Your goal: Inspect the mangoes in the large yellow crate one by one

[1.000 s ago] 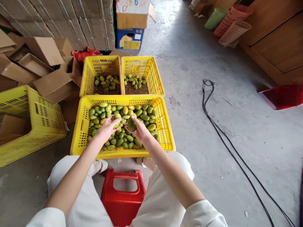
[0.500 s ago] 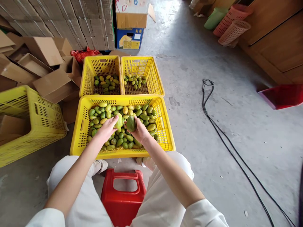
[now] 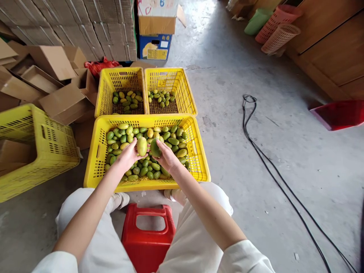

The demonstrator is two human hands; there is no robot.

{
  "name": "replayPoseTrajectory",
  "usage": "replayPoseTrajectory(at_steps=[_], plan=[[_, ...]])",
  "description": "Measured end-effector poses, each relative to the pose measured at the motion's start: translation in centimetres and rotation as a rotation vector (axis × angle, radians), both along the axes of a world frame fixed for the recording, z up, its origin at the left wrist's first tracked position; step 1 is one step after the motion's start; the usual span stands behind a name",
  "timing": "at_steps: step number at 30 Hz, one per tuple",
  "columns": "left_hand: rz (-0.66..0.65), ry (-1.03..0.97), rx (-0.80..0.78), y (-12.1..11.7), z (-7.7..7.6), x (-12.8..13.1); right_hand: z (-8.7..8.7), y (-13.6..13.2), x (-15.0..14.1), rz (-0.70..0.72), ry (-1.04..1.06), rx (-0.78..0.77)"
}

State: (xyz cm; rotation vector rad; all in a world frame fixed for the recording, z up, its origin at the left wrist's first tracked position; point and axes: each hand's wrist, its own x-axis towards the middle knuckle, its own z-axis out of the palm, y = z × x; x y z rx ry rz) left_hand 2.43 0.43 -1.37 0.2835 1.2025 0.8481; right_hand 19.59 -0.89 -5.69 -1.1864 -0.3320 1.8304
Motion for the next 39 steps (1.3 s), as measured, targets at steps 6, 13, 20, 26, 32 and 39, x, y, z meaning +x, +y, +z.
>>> replayPoseTrajectory(at_steps=[6,13,20,26,32,39], plan=[[-0.037,0.041,0.069,-0.2,0.2,-0.1,0.4,0.2,-0.2,0.015,0.027,-0.029],[-0.023,0.062,0.064,-0.3,0.1,0.0,0.6,0.1,-0.1,-0.010,0.012,-0.033],[0.021,0.045,0.092,-0.3,-0.5,-0.2,0.9,0.0,0.2,0.009,0.025,-0.025],[0.061,0.026,0.021,0.0,-0.1,-0.2,0.9,0.3,0.4,0.019,-0.038,-0.007],[0.050,0.001,-0.018,0.2,0.2,-0.1,1.6,0.7,0.4,0.030,-0.047,-0.077],[0.033,0.018,0.020,-0.2,-0.3,-0.2,2.3,0.7,0.4,0.014,0.060,-0.078]])
